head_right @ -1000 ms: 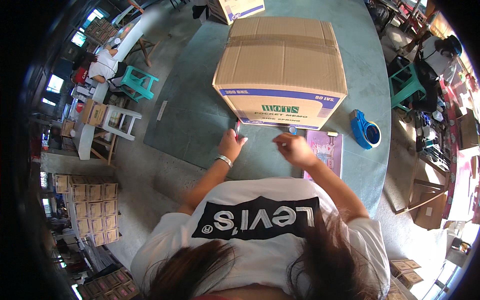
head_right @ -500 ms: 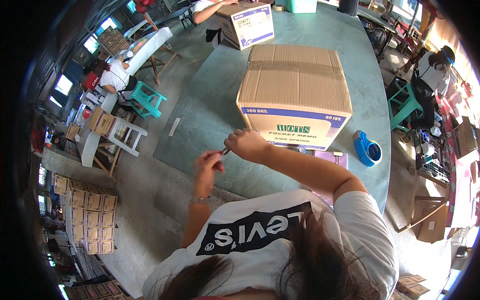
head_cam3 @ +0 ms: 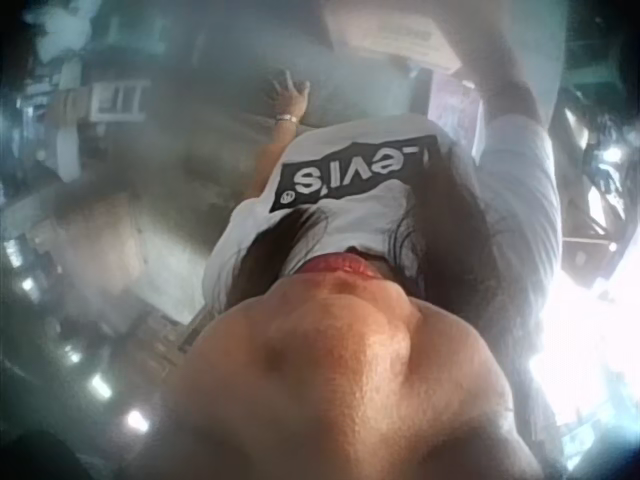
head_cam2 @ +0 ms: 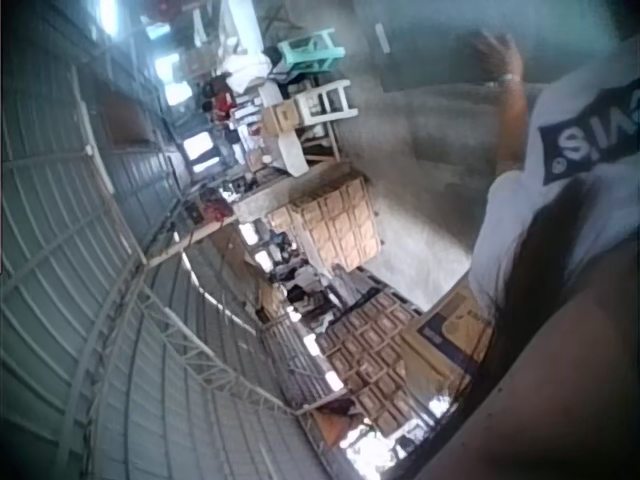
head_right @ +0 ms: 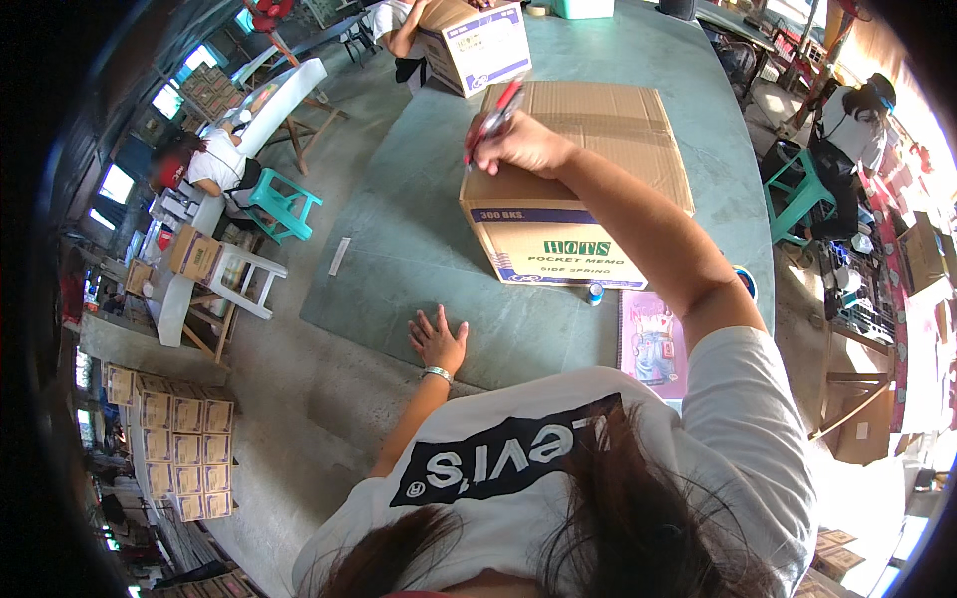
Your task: The person applies small labels to the spines of purple spiral-bound notebooks on a pink Hello Kitty tablecloth, then stacks them. She moves to a larger table, places the notebooks into a cardboard box, seals the box with tape, and writes on the box with a marker.
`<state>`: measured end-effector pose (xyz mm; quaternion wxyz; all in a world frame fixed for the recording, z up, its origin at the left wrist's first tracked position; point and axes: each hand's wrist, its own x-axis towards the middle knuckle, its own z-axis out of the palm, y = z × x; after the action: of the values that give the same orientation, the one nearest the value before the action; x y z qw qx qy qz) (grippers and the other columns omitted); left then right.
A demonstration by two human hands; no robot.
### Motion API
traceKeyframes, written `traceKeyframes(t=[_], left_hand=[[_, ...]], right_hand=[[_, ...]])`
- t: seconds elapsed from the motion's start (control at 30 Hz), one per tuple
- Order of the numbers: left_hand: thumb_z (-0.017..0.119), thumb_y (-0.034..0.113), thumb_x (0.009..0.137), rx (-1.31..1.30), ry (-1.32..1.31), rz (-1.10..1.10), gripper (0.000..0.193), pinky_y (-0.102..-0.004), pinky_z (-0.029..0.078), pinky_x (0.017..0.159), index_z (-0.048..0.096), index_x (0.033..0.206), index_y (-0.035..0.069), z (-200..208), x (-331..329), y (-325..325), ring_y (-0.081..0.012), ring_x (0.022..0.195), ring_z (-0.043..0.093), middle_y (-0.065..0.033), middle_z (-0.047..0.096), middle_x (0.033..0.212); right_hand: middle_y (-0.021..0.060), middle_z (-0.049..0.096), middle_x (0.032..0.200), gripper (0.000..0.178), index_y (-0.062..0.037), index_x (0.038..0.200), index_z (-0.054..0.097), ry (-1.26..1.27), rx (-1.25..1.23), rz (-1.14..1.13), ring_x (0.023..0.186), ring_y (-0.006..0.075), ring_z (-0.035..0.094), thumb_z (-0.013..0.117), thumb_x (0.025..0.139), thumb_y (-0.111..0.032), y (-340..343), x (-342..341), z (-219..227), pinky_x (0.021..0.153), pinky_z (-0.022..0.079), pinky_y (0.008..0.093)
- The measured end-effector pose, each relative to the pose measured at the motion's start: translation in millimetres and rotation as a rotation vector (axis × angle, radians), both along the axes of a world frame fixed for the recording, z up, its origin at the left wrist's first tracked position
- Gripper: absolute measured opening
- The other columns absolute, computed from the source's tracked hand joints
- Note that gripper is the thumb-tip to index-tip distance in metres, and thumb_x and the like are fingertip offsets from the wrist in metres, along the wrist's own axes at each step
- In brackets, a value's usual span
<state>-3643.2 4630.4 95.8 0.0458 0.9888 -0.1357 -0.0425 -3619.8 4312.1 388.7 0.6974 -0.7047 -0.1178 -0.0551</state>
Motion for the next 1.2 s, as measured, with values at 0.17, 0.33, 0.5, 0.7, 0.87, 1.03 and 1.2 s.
traceKeyframes(t=[0.17,0.33,0.5,0.7,0.87,1.03,1.2], left_hand=[[0.042,0.062,0.092,0.024,-0.001,0.046,0.072,-0.0566,0.013,0.115,0.027,0.15,0.023,10.1,-4.5,-4.8,-0.045,0.144,0.012,-0.0207,0.017,0.156],[0.041,0.063,0.092,0.029,-0.014,0.042,0.071,-0.0559,0.012,0.115,0.029,0.15,0.023,13.2,-4.6,-4.0,-0.0447,0.144,0.012,-0.0204,0.017,0.156],[0.042,0.063,0.091,0.011,-0.023,0.033,0.071,-0.0561,0.011,0.115,0.032,0.149,0.023,11.9,-4.1,-1.9,-0.0445,0.144,0.012,-0.0206,0.018,0.156],[0.042,0.063,0.091,0.006,-0.052,0.028,0.071,-0.0564,0.012,0.115,0.032,0.149,0.022,10.2,-3.8,-2.3,-0.0454,0.143,0.012,-0.0204,0.018,0.156],[0.043,0.063,0.091,-0.007,-0.04,0.029,0.071,-0.0567,0.013,0.114,0.033,0.148,0.022,10.1,-4.1,-2.4,-0.0456,0.143,0.013,-0.0207,0.019,0.156],[0.044,0.063,0.091,-0.016,-0.053,0.024,0.071,-0.0568,0.014,0.114,0.033,0.148,0.023,7.2,-3.6,-0.9,-0.0455,0.143,0.014,-0.0208,0.02,0.155],[0.044,0.063,0.09,-0.003,-0.065,0.023,0.07,-0.0568,0.014,0.114,0.033,0.148,0.024,6.9,-4.4,-1.2,-0.0454,0.143,0.014,-0.0207,0.021,0.155]], right_hand=[[0.0009,0.056,0.064,0.005,-0.0038,0.079,0.061,0.066,-0.177,-0.049,0.058,0.0088,0.053,0.066,0.076,-0.004,7.9,-4.4,2.3,0.053,0.044,0.0236],[0.0016,0.056,0.064,0.006,-0.0031,0.079,0.061,0.058,-0.203,-0.022,0.057,0.0084,0.053,0.066,0.077,-0.005,4.0,-2.6,-1.3,0.051,0.044,0.0236],[0.0035,0.058,0.065,0.004,-0.0011,0.078,0.061,0.055,-0.186,-0.085,0.056,0.0097,0.054,0.065,0.078,-0.003,8.0,-2.5,-2.0,0.051,0.045,0.0249],[0.0043,0.06,0.066,0.005,0.0011,0.079,0.064,0.084,-0.144,-0.14,0.056,0.0113,0.055,0.065,0.078,-0.004,6.1,-2.8,-4.3,0.051,0.046,0.0259],[0.0047,0.06,0.065,0.008,0.002,0.079,0.065,0.069,-0.14,-0.214,0.056,0.0115,0.056,0.065,0.077,-0.005,3.5,-2.2,-5.8,0.05,0.046,0.0261],[0.0048,0.06,0.062,0.009,0.0025,0.076,0.065,0.068,-0.196,-0.247,0.053,0.0116,0.056,0.065,0.076,-0.006,5.0,-1.3,-6.8,0.049,0.046,0.0266],[0.0048,0.059,0.058,0.01,0.0026,0.073,0.065,0.075,-0.234,-0.27,0.051,0.0114,0.055,0.065,0.076,-0.007,7.7,-2.5,-5.8,0.049,0.046,0.0271]])
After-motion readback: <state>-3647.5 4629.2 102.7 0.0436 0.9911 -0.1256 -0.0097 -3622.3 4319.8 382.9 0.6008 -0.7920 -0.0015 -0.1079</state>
